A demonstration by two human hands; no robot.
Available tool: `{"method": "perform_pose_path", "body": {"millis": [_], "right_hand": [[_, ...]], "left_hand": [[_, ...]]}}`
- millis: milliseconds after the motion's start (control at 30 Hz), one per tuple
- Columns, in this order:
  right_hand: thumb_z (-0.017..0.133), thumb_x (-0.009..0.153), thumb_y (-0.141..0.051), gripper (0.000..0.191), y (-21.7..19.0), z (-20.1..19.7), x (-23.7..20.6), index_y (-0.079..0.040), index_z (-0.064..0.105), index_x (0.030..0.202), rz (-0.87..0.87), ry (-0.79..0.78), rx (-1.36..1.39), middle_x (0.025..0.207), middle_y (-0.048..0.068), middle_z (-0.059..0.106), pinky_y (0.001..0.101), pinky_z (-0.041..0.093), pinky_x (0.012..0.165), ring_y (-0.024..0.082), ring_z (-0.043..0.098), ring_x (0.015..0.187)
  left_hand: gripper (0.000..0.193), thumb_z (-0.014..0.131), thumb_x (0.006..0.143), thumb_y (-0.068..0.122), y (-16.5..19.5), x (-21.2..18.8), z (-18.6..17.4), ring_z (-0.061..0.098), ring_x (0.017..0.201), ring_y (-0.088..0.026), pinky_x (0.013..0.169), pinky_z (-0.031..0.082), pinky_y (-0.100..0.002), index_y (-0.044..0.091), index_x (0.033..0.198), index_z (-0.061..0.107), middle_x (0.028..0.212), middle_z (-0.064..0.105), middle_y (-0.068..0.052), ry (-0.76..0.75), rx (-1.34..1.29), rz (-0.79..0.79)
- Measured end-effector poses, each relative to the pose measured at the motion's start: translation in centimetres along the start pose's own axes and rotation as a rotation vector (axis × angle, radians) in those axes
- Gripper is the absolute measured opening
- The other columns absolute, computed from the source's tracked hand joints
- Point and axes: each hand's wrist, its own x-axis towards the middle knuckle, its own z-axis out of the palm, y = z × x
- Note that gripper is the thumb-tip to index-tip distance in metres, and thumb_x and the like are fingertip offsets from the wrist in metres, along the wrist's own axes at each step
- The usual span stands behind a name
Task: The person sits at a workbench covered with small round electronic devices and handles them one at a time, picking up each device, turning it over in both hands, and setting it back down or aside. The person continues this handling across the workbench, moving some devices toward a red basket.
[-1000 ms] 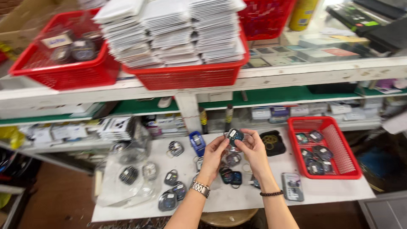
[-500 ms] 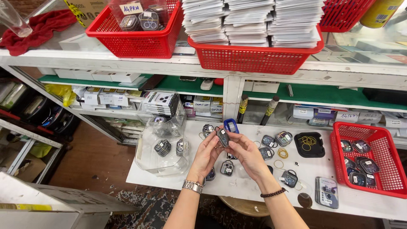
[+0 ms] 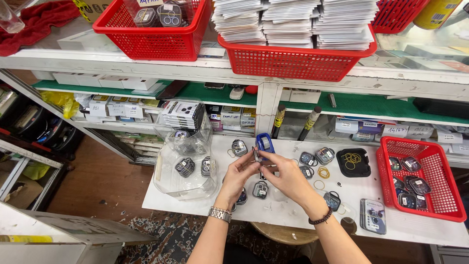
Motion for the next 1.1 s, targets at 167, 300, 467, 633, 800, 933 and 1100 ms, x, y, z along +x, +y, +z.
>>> {"method": "perform_pose_path", "body": {"millis": [167, 300, 467, 633, 800, 933, 1100], "right_hand": [[0.075, 0.084, -0.008, 0.057, 0.2, 0.4, 0.4, -0.004, 0.057, 0.138, -0.137, 0.084, 0.082, 0.125, 0.010, 0.061, 0.0281, 0.063, 0.084, 0.018, 0.068, 0.106], [0.081, 0.082, -0.012, 0.061, 0.0, 0.4, 0.1, -0.006, 0.060, 0.139, -0.128, 0.099, -0.018, 0.111, 0.010, 0.063, 0.0306, 0.057, 0.086, 0.020, 0.067, 0.100], [0.080, 0.080, -0.012, 0.054, -1.2, 0.9, -0.4, -0.003, 0.061, 0.130, -0.242, 0.160, -0.089, 0.112, 0.010, 0.064, 0.0317, 0.056, 0.086, 0.019, 0.068, 0.100], [0.073, 0.088, -0.009, 0.032, -1.1, 1.6, -0.6, -0.003, 0.068, 0.119, -0.166, 0.191, -0.095, 0.105, 0.008, 0.071, 0.0310, 0.060, 0.080, 0.018, 0.075, 0.091], [0.070, 0.091, -0.011, 0.036, 1.4, 1.9, -0.5, -0.006, 0.067, 0.126, 0.000, 0.100, 0.082, 0.101, 0.007, 0.078, 0.0286, 0.062, 0.076, 0.014, 0.077, 0.090], [0.067, 0.095, -0.012, 0.038, 3.7, 1.8, 0.0, -0.005, 0.066, 0.132, 0.098, 0.026, 0.193, 0.099, 0.010, 0.080, 0.0282, 0.060, 0.077, 0.012, 0.075, 0.089], [0.064, 0.095, -0.009, 0.039, 4.5, 1.5, 0.3, 0.000, 0.060, 0.133, 0.009, -0.027, 0.271, 0.111, 0.010, 0.078, 0.0293, 0.062, 0.082, 0.013, 0.074, 0.096]], "left_hand": [[0.046, 0.059, 0.099, 0.011, 0.8, -1.0, -0.4, 0.066, 0.118, -0.016, 0.103, 0.056, -0.035, 0.000, 0.144, 0.053, 0.132, 0.067, -0.010, -0.044, -0.320, -0.079], [0.038, 0.056, 0.103, 0.012, 0.2, -1.0, -1.2, 0.067, 0.116, -0.020, 0.102, 0.056, -0.037, -0.004, 0.137, 0.056, 0.128, 0.068, -0.014, -0.037, -0.420, -0.083], [0.036, 0.056, 0.104, 0.011, -0.7, -0.4, -1.1, 0.067, 0.111, -0.018, 0.096, 0.055, -0.033, -0.003, 0.137, 0.059, 0.125, 0.069, -0.012, -0.023, -0.358, -0.128], [0.043, 0.057, 0.103, 0.023, 0.2, -0.1, -0.6, 0.072, 0.106, -0.020, 0.094, 0.057, -0.033, -0.010, 0.129, 0.061, 0.115, 0.075, -0.014, -0.078, -0.214, -0.109], [0.054, 0.070, 0.092, 0.023, 1.4, 0.1, -0.6, 0.072, 0.090, -0.018, 0.085, 0.060, -0.032, 0.003, 0.140, 0.054, 0.098, 0.072, -0.008, 0.119, 0.111, -0.152], [0.057, 0.073, 0.091, 0.024, 1.9, 0.2, -0.7, 0.075, 0.085, -0.019, 0.077, 0.063, -0.031, -0.004, 0.139, 0.058, 0.095, 0.073, -0.012, 0.093, 0.196, -0.131], [0.056, 0.075, 0.091, 0.020, 1.6, 0.2, -0.8, 0.076, 0.084, -0.019, 0.073, 0.063, -0.029, -0.006, 0.138, 0.060, 0.099, 0.076, -0.014, 0.090, 0.275, -0.132]]}}
